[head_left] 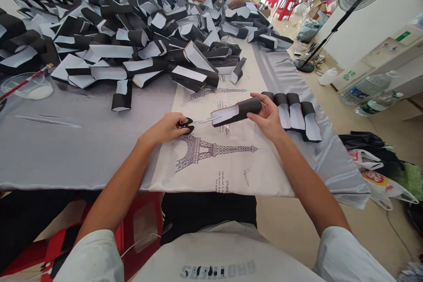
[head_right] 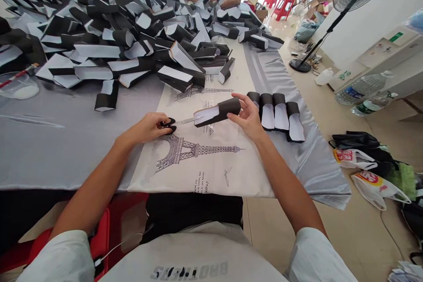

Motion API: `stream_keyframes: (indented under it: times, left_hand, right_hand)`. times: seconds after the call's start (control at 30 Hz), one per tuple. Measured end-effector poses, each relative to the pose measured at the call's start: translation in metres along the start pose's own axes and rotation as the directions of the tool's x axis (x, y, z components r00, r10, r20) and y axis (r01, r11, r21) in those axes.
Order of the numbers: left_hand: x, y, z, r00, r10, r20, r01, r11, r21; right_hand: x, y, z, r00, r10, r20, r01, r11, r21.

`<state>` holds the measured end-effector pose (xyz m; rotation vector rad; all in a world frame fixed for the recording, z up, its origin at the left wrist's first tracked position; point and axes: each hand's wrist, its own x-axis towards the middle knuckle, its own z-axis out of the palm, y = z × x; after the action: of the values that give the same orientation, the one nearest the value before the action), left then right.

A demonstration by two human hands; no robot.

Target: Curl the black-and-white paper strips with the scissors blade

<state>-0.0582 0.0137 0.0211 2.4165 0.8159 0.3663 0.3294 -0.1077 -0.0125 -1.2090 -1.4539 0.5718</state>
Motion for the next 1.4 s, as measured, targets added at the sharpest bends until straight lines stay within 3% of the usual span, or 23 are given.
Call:
stream_keyframes:
  times: [0.4,0.73,0.97,1.13,1.4]
  left_hand:
    - [-0.001,-0.001,0.002,0.999,-0.017,0.035,0.019,0.997,-0.074]
    - [-0.001,-0.002,0.004,0.998,-0.051,-0.03,0.047,0.992,-0.114]
    - [-0.001,0.002,0.006,0.996,-0.085,-0.005,0.083,0.982,-0.169]
    - [-0.001,0.0,0.007,0.997,-0.077,0.018,0.079,0.976,-0.205]
    - [-0.003,0.004,0.004,0.999,-0.036,0.034,0.042,0.974,-0.223]
  right_hand:
    - [0.0,-0.005,-0.002,0.998,0.051,0.026,-0.053,0.994,0.099]
    - [0.0,-0.009,-0.004,0.992,0.101,0.07,-0.111,0.981,0.159]
    - [-0.002,-0.012,-0.005,0.989,0.123,0.086,-0.14,0.964,0.228]
    - [-0.002,-0.01,-0.006,0.987,0.131,0.095,-0.149,0.963,0.225]
    - [-0.002,-0.015,-0.006,0.98,0.173,0.098,-0.197,0.913,0.357]
